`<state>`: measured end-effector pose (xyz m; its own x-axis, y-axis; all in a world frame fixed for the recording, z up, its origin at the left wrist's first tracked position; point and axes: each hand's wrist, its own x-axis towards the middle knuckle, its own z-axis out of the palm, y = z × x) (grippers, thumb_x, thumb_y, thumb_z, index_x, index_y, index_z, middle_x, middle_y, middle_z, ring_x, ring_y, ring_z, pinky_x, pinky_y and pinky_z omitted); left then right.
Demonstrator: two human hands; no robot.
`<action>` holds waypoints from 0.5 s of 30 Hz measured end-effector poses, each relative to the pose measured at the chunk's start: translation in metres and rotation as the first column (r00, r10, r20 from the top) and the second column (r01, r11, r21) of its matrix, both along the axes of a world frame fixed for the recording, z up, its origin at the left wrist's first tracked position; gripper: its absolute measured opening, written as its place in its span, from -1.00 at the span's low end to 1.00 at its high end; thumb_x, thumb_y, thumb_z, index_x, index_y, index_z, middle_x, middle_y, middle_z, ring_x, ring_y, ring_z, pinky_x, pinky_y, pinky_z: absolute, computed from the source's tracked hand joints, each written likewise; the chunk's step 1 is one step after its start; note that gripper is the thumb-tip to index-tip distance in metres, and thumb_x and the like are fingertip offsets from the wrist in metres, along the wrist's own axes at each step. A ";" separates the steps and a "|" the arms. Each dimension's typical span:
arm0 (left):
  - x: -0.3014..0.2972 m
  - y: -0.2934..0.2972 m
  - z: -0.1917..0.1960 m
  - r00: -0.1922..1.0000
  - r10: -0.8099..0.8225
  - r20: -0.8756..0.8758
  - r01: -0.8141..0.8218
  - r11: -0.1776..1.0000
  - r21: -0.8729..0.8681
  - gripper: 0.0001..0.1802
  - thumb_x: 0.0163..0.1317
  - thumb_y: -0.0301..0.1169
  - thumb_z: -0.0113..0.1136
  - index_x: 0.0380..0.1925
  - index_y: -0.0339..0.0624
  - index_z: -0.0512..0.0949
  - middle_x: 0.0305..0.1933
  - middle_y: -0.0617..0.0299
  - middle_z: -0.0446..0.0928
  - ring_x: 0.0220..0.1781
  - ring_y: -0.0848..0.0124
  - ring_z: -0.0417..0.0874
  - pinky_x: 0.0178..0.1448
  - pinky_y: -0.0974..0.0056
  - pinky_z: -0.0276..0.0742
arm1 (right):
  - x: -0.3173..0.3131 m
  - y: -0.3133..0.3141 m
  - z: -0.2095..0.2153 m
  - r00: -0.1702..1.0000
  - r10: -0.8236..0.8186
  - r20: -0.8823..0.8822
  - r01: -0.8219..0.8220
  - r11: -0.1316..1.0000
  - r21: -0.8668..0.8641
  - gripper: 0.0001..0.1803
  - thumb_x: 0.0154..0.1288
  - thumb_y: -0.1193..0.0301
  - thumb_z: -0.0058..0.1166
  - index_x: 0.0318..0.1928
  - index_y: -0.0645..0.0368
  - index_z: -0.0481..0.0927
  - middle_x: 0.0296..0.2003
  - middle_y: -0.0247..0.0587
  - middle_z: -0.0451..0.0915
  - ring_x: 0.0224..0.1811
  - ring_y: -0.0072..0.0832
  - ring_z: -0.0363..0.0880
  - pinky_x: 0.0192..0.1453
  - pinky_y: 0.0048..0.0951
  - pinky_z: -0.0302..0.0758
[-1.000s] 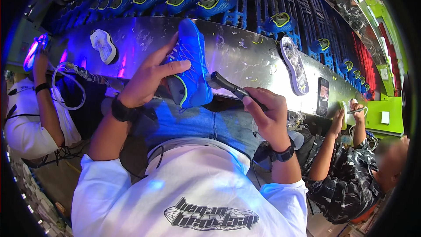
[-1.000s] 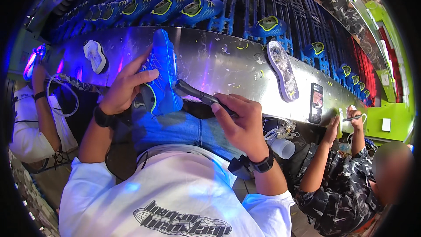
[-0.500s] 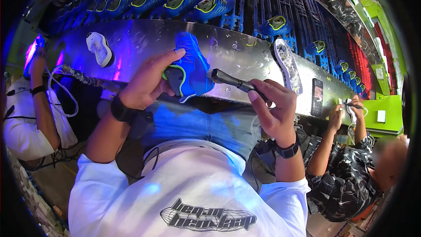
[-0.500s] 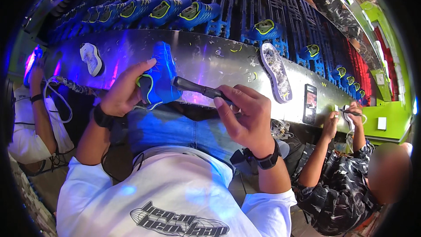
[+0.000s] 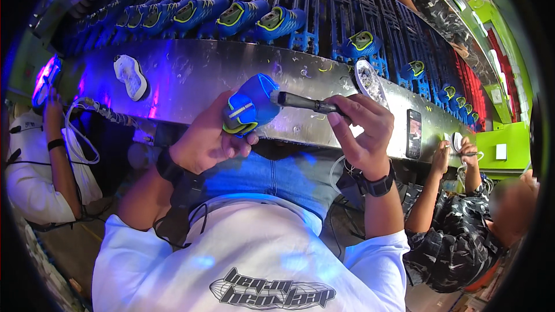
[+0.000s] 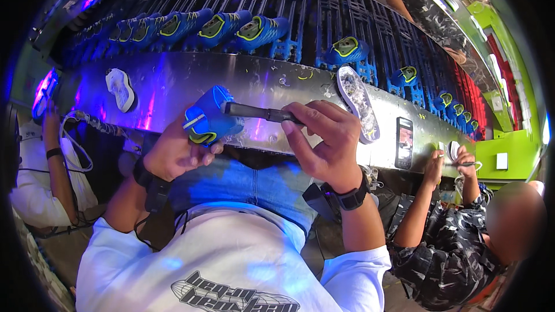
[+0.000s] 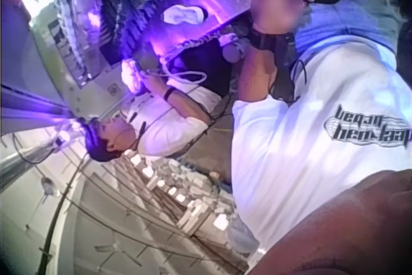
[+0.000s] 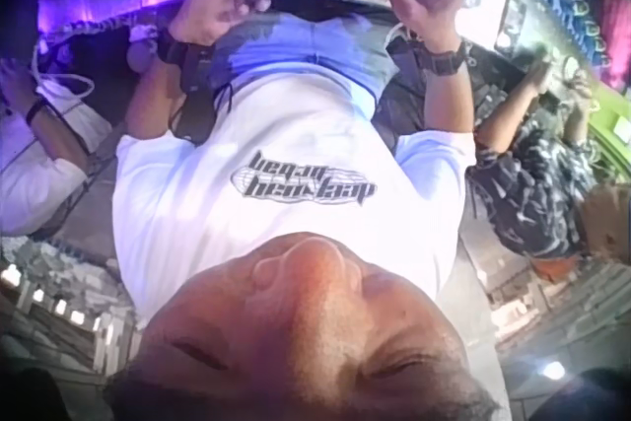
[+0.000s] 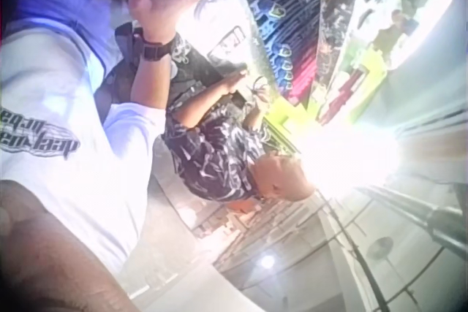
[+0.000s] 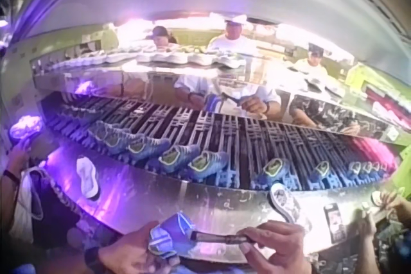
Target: The person uses a small knife to trim excess material from the edges of blue athletic shoes. They pick up shoes from a conveyor belt, scrape the sides and heel areas, and place the shoes back on the belt.
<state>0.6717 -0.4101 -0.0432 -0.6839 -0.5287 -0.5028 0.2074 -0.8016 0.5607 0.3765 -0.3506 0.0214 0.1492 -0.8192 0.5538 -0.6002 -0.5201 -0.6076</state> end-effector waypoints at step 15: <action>-0.009 0.014 0.003 0.929 0.083 -0.360 0.085 0.900 0.427 -0.37 0.52 0.22 -0.16 0.16 -0.07 0.50 -0.33 -0.12 0.58 -0.52 0.16 0.69 -0.59 0.39 0.54 | -0.005 0.002 -0.035 0.977 0.007 0.214 -0.041 0.988 0.152 -0.69 0.26 0.41 0.27 -0.06 0.37 0.75 -0.36 -0.02 0.70 -0.37 -0.31 0.67 -0.24 -0.42 0.53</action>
